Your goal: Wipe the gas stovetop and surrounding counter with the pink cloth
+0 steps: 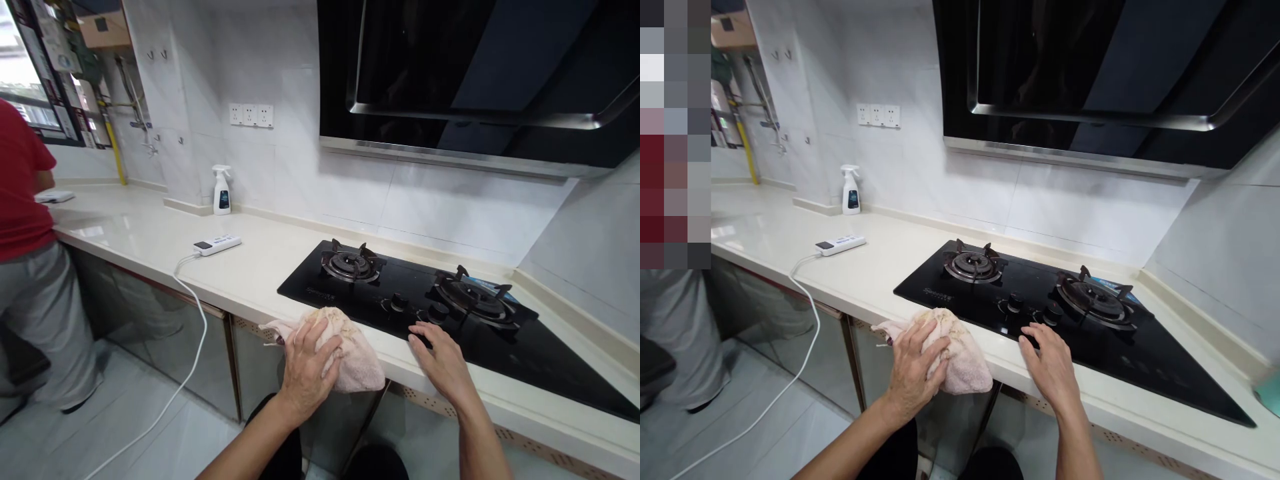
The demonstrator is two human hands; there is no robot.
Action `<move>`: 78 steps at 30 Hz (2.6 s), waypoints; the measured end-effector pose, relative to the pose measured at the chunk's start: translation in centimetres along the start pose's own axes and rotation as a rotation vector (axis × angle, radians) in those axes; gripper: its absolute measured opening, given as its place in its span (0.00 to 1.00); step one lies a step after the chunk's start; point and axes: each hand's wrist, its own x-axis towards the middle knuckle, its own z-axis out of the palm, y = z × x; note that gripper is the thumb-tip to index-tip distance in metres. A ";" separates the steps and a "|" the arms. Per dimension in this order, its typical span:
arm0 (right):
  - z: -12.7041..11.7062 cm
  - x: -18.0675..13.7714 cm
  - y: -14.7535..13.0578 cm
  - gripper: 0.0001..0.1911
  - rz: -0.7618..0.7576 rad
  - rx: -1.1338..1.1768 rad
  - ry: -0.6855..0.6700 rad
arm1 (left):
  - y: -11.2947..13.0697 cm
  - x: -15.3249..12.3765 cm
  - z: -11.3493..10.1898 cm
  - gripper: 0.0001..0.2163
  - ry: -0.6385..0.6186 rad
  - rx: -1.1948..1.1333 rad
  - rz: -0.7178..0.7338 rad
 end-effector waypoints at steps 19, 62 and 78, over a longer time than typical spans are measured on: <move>-0.1 0.0 -0.4 0.22 0.012 -0.031 -0.003 | -1.7 2.3 -0.8 0.12 0.321 -0.176 -0.166; -2.3 -0.1 -0.6 0.34 0.261 0.308 0.345 | 6.7 12.1 5.6 0.38 -0.908 -0.480 0.107; 6.9 7.0 -18.1 0.33 -0.047 -0.189 -0.403 | -18.3 11.8 -2.2 0.24 -0.712 0.161 -0.413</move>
